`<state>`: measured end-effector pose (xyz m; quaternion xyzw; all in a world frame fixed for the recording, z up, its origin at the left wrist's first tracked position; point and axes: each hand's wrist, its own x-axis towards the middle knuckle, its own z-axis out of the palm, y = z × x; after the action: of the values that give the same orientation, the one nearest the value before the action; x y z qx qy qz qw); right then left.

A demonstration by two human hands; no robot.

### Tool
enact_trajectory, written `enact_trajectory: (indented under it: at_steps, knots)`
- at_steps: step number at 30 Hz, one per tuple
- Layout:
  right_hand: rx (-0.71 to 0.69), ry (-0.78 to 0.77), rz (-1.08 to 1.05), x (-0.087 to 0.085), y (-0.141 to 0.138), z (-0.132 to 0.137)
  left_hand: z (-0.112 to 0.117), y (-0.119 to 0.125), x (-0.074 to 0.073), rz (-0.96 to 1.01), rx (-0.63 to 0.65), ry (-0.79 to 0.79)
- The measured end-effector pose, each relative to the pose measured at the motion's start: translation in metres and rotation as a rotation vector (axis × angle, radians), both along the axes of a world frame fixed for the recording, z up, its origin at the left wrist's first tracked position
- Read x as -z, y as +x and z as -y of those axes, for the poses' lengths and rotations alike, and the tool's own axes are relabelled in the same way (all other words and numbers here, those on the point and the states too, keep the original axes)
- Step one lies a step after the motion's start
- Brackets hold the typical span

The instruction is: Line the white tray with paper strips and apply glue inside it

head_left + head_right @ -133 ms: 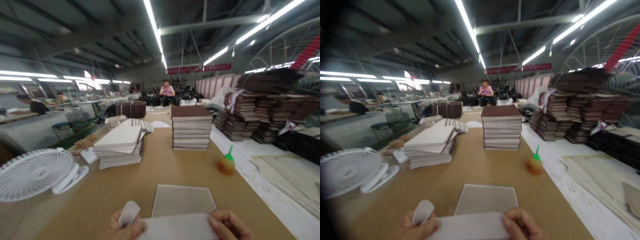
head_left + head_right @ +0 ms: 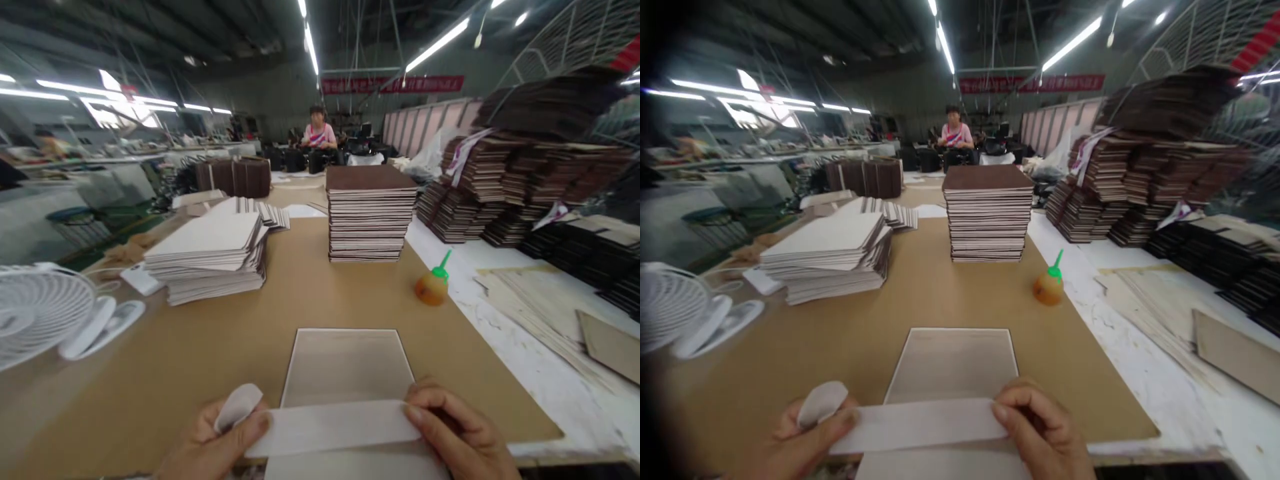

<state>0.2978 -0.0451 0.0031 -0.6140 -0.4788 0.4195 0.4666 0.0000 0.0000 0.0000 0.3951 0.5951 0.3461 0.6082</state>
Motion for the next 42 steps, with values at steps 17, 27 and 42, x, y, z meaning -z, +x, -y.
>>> enact_trajectory:
  at_steps: [17,27,42]
  knots:
    - [0.068,-0.17,0.121,0.012,0.024,-0.042,-0.04,0.016,0.004,-0.107,0.066,-0.059]
    - [0.032,-0.172,0.169,0.015,0.04,-0.058,-0.063,0.028,0.015,0.022,-0.02,-0.07]
    - [-0.005,-0.122,0.443,0.031,0.049,-0.102,-0.099,0.05,0.014,-0.397,0.058,0.162]
